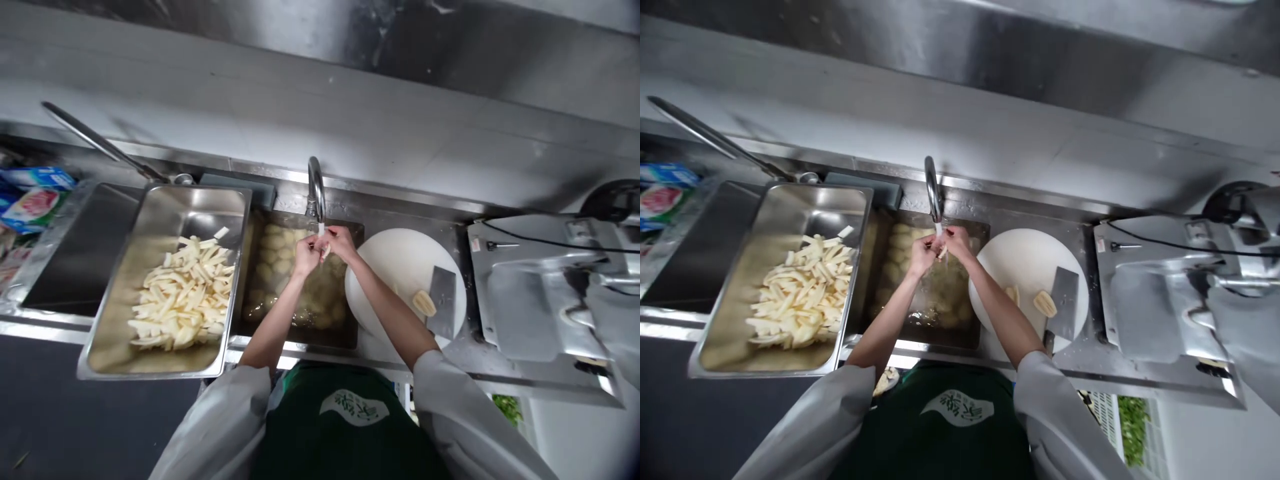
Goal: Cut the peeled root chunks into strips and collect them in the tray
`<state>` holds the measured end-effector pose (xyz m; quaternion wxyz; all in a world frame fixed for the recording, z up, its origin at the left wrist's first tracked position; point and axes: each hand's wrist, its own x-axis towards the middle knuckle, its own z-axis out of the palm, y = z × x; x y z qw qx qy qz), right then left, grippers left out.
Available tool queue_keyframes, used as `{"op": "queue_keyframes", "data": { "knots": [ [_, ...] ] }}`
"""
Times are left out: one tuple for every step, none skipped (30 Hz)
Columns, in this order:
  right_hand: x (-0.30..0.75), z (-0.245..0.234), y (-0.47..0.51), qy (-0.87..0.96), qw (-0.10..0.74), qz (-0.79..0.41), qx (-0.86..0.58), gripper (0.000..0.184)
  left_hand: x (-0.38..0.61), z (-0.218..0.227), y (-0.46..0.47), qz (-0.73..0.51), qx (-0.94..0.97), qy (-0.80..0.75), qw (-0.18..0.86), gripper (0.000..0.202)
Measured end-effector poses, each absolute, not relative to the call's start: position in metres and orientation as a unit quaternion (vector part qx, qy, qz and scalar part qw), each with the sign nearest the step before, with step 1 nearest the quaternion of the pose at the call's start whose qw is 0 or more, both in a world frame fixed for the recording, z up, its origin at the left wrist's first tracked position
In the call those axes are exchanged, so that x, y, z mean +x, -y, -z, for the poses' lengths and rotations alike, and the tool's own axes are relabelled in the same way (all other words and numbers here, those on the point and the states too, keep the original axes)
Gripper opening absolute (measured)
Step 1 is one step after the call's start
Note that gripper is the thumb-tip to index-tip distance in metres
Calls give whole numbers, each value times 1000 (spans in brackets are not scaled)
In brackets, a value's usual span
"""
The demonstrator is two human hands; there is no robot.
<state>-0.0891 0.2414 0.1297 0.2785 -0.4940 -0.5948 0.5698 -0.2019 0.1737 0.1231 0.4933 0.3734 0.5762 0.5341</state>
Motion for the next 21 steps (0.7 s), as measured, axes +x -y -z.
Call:
{"op": "queue_keyframes", "data": {
  "knots": [
    [-94, -131, -243, 589, 284, -573, -493, 22, -207, -122, -175, -540, 368, -579, 488, 31],
    [-98, -132, -244, 584, 285, -577, -493, 21, -209, -122, -176, -544, 365, -579, 485, 31],
    [-99, -133, -245, 580, 287, -580, -495, 19, -211, -121, -176, -548, 363, -578, 483, 31],
    [-100, -134, -245, 577, 285, -582, -496, 18, -211, -121, -176, -551, 364, -575, 483, 31],
    [-99, -135, -246, 572, 284, -585, -499, 17, -211, -120, -176, -554, 366, -571, 483, 32],
    [-98, -136, -246, 566, 282, -588, -504, 18, -210, -120, -176, -554, 370, -567, 484, 33],
    [-96, -136, -247, 559, 278, -592, -510, 19, -208, -119, -175, -553, 374, -564, 486, 35],
    [-94, -135, -248, 550, 274, -595, -518, 21, -207, -119, -175, -552, 375, -561, 489, 37],
    [-92, -135, -248, 538, 273, -596, -529, 23, -207, -118, -175, -552, 373, -558, 495, 39],
    [-89, -134, -249, 523, 277, -596, -543, 26, -206, -117, -175, -552, 370, -554, 501, 40],
    [-87, -134, -250, 505, 288, -595, -556, 28, -206, -117, -175, -553, 366, -552, 506, 41],
    [-84, -133, -250, 487, 301, -595, -564, 29, -207, -116, -174, -553, 362, -551, 510, 43],
    [-82, -133, -250, 475, 312, -597, -566, 30, -207, -115, -174, -555, 357, -550, 512, 44],
    [-80, -132, -249, 473, 318, -602, -559, 30, -208, -115, -174, -555, 355, -550, 513, 44],
    [-78, -132, -248, 483, 313, -611, -543, 31, -209, -115, -174, -556, 354, -549, 513, 44],
    [-76, -132, -246, 500, 300, -621, -523, 33, -209, -115, -173, -557, 354, -547, 515, 42],
    [-75, -133, -244, 520, 284, -630, -502, 37, -209, -116, -172, -559, 352, -543, 518, 41],
    [-74, -133, -241, 537, 270, -636, -485, 40, -209, -116, -171, -561, 347, -538, 524, 39],
    [-74, -134, -238, 548, 262, -640, -471, 42, -209, -117, -171, -564, 340, -532, 533, 36],
    [-74, -134, -235, 555, 262, -641, -460, 42, -209, -118, -170, -565, 331, -525, 544, 33],
    [-74, -135, -233, 560, 267, -639, -454, 40, -209, -119, -168, -564, 322, -519, 556, 29]
  ]
}}
